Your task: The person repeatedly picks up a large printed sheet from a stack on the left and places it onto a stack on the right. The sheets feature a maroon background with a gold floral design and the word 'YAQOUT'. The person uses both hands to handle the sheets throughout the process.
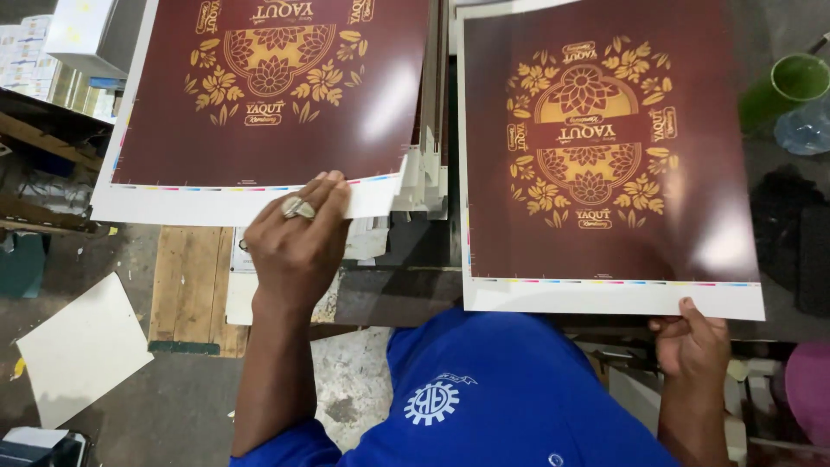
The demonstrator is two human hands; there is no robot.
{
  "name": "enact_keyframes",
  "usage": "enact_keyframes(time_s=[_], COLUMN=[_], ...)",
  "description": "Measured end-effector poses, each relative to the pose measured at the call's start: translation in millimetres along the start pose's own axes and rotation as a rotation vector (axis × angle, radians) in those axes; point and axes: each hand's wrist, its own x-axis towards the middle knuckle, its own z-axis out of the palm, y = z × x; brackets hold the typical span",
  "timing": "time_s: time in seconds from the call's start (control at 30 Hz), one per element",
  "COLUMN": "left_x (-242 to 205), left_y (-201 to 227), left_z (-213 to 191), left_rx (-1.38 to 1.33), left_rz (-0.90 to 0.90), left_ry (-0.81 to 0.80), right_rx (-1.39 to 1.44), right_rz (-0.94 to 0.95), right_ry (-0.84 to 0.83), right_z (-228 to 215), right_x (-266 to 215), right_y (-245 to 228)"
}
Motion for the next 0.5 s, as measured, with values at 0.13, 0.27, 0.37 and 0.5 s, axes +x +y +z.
enact_keyframes(time_s=[0.13, 0.27, 0.37, 0.5], left_x=[1, -2, -4, -3], left_y=[6, 8, 7, 7], left_z=[-5, -8, -10, -9], left_rx=[0.041, 0.002, -0.009, -0.054], left_rz=[0.042, 0.001, -0.032, -0.036], left_ry=[-0.158, -0.274, -0.287, -0.265], right_rx=[-0.014, -0.044, -0.116, -0.270], right_rz=[0.025, 0.038, 0.062, 0.094], right_ry=[0.026, 0.017, 0.023, 0.029], right_z=[10, -6, 1, 47], right_x=[-4, 6, 19, 42], right_y=[3, 19, 28, 18])
